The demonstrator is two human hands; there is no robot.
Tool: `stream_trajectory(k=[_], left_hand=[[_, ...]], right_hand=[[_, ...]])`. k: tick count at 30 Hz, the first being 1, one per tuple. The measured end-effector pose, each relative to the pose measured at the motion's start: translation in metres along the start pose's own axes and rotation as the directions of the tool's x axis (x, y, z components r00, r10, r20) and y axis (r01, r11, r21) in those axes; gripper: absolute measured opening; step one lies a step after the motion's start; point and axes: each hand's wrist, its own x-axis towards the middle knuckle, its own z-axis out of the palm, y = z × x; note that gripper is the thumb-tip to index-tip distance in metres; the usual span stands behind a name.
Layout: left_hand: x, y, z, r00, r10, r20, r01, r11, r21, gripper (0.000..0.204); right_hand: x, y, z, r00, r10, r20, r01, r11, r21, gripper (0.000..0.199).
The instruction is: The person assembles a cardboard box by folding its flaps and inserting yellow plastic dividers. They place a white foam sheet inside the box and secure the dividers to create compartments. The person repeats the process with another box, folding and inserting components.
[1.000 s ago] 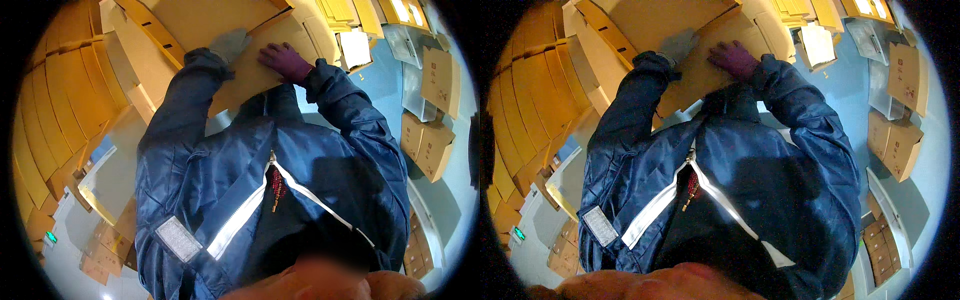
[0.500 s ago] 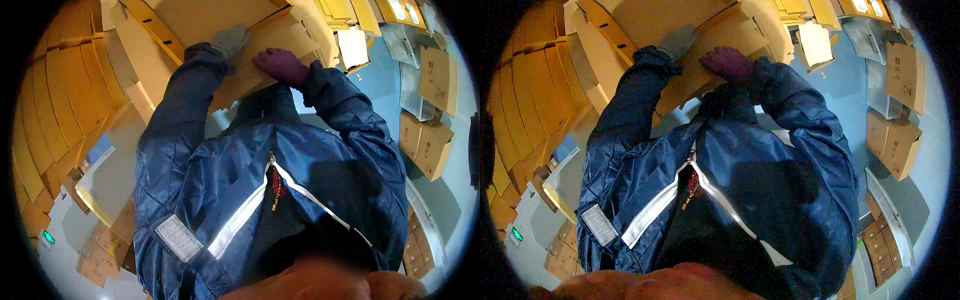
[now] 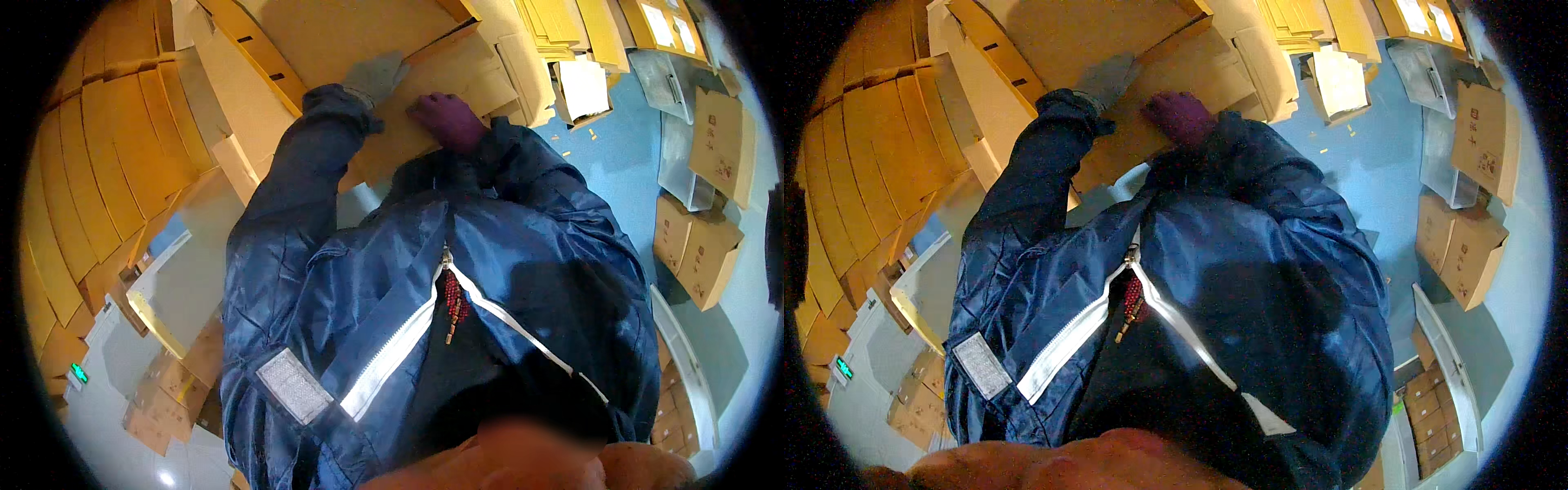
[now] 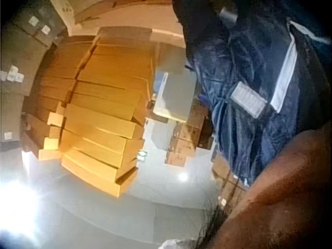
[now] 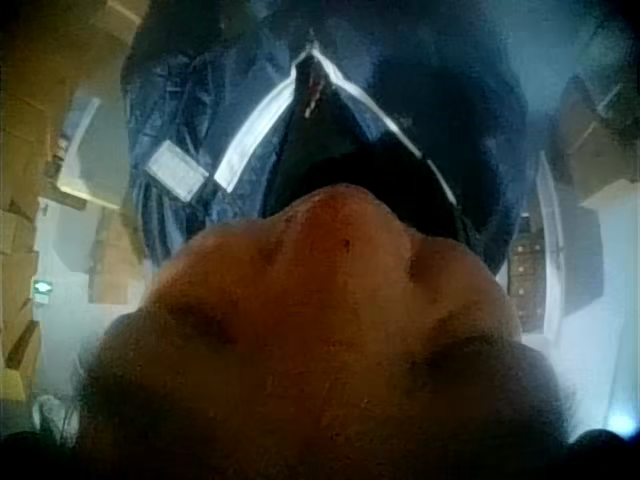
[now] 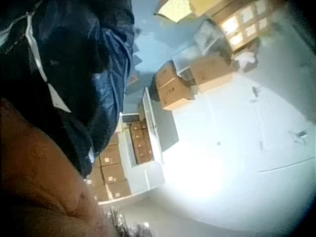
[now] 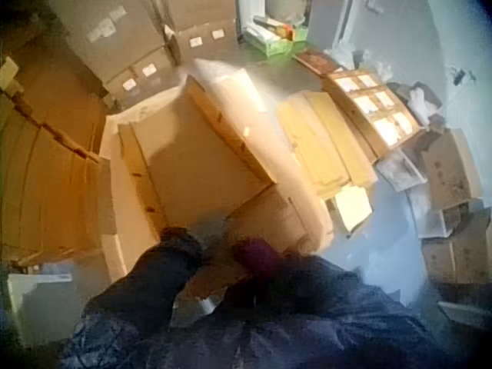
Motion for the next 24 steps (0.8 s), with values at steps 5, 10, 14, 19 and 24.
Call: stream_trajectory(k=[5,10,14,19,24], left_hand=[[0.002,0.002,0.000,0.999,-0.015,0.039,0.013,0.999,0.040,0.042],[0.001,0.007,-0.002,1.000,0.010,0.008,-0.010,1.000,0.021,0.042],[0.000,0.009,-0.004,0.994,0.063,-0.089,-0.065,0.998,-0.025,0.038],[0.002,-0.001,0.003,0.992,0.089,-0.086,-0.089,0.996,0.011,0.037],[-0.003,-0.026,0.018,0.972,0.161,-0.169,-0.170,0.985,-0.037,0.039]], right_hand=[[-0.015,0.029,-0.025,0.988,0.154,-0.010,-0.136,0.898,0.418,0.048],[-0.013,0.089,-0.125,0.699,0.703,-0.128,-0.546,0.641,0.540,0.058],[-0.021,0.079,-0.133,0.727,0.668,-0.160,-0.671,0.740,0.047,0.066],[-0.039,0.054,-0.073,0.992,0.054,0.117,-0.006,0.927,-0.375,0.052],[-0.029,0.055,-0.054,0.983,-0.055,0.173,0.101,0.958,-0.268,0.044]])
